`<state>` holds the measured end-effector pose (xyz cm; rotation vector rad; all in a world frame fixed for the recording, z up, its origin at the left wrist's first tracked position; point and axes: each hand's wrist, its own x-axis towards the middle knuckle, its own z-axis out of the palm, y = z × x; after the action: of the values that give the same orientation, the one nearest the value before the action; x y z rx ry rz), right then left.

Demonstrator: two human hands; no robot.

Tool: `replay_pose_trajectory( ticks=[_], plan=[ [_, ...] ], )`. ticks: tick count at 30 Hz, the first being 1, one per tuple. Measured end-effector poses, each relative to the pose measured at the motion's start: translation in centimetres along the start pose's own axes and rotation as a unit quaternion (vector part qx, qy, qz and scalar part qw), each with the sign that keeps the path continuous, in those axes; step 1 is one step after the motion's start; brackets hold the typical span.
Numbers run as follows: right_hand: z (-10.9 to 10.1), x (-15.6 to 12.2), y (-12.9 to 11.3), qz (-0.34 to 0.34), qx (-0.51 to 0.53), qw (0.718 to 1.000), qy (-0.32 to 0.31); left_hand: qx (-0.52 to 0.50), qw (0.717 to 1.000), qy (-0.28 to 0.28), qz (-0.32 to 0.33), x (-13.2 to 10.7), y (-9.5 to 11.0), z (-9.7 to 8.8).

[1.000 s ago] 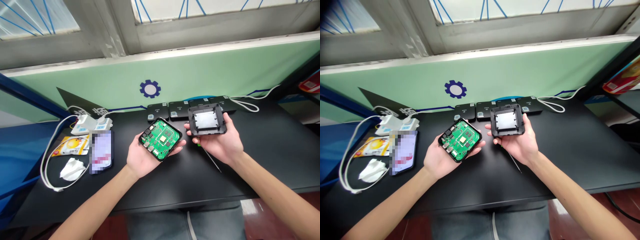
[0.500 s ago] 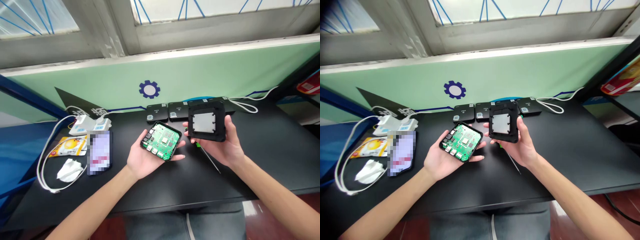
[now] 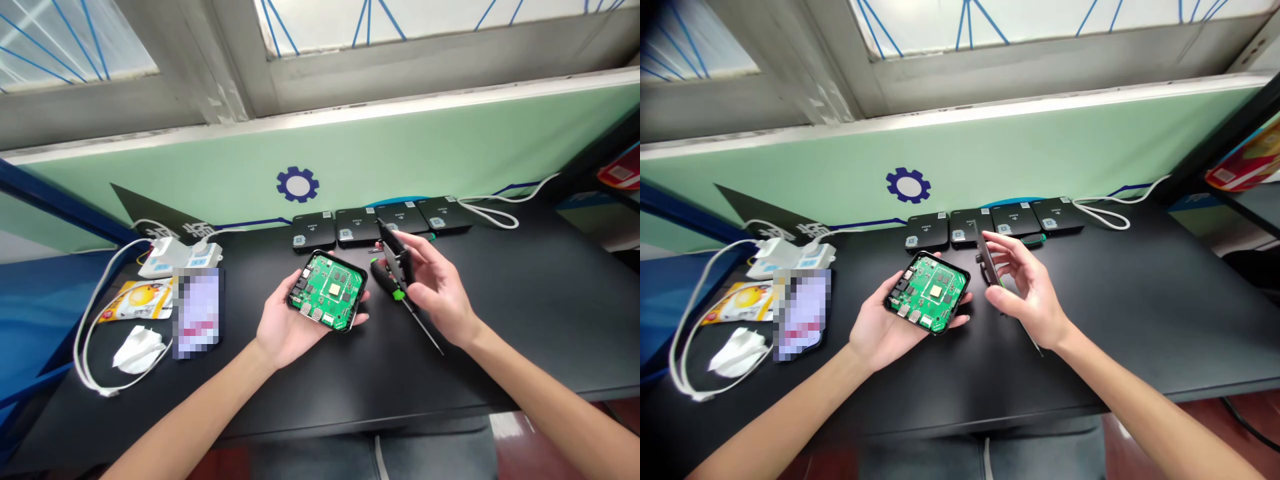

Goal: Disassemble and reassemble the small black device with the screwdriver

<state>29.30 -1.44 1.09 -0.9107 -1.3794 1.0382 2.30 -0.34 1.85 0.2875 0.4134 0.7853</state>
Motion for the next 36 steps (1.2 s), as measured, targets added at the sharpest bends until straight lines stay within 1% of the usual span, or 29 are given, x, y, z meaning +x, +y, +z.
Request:
replay_pose_trajectory(
  ticks=[2,5,7,9,11,14,19,21,24,27,28,29,30,32,34,36],
  plan=[
    [0.1,0.0,-0.3,-0.04,-0.097,0.994,-0.001,-0.01,1.0,0.013,-0.012,0.1,0.0,-0.3],
    [0.4,-0.1,-0.7,-0.106,-0.225,0.969,-0.007,-0.007,0.999,0.01,-0.034,0.3,0.0,-0.6],
    [0.7,-0.2,-0.8,-0.136,-0.268,0.954,-0.012,0.009,0.999,0.0,-0.037,0.5,0.0,-0.7],
    [1.0,-0.2,-0.7,-0.15,-0.282,0.947,-0.017,0.029,0.999,0.003,-0.024,0.5,0.0,-0.7],
    [1.2,-0.3,-0.6,-0.155,-0.281,0.947,-0.016,0.049,0.999,0.012,-0.007,0.5,-0.1,-0.5],
    [1.1,-0.4,-0.4,-0.152,-0.275,0.949,0.01,0.063,0.998,0.009,-0.003,0.4,-0.1,-0.3],
    [0.5,-0.6,0.5,-0.101,-0.206,0.972,0.053,0.058,0.998,-0.009,-0.021,0.3,-0.2,-0.4],
    [0.3,-0.6,0.9,-0.095,-0.187,0.975,0.071,0.064,0.998,-0.014,-0.019,0.3,-0.3,-0.4],
    [0.4,-0.5,1.2,-0.111,-0.167,0.97,0.138,0.075,0.997,-0.02,-0.016,0.3,-0.5,-0.4],
    [0.5,-0.3,0.9,-0.132,-0.1,0.962,0.217,0.084,0.996,-0.014,-0.012,0.4,-0.6,-0.6],
    [0.5,-0.1,0.6,-0.124,-0.068,0.963,0.228,0.085,0.996,-0.012,-0.011,0.4,-0.6,-0.7],
    [0.4,0.1,0.3,-0.101,-0.031,0.968,0.228,0.084,0.996,-0.01,-0.011,0.4,-0.6,-0.7],
    [0.2,0.4,-0.1,-0.064,0.01,0.973,0.22,0.083,0.996,-0.01,-0.013,0.5,-0.5,-0.8],
    [-0.3,1.0,-0.7,0.038,0.101,0.977,0.183,0.078,0.997,-0.015,-0.016,0.5,-0.5,-0.9],
    [-0.7,1.5,-1.0,0.124,0.172,0.966,0.146,0.077,0.997,-0.019,-0.018,0.5,-0.5,-0.9],
    [-1.0,1.7,-1.0,0.166,0.203,0.957,0.125,0.079,0.996,-0.02,-0.018,0.4,-0.4,-0.8]
  ],
)
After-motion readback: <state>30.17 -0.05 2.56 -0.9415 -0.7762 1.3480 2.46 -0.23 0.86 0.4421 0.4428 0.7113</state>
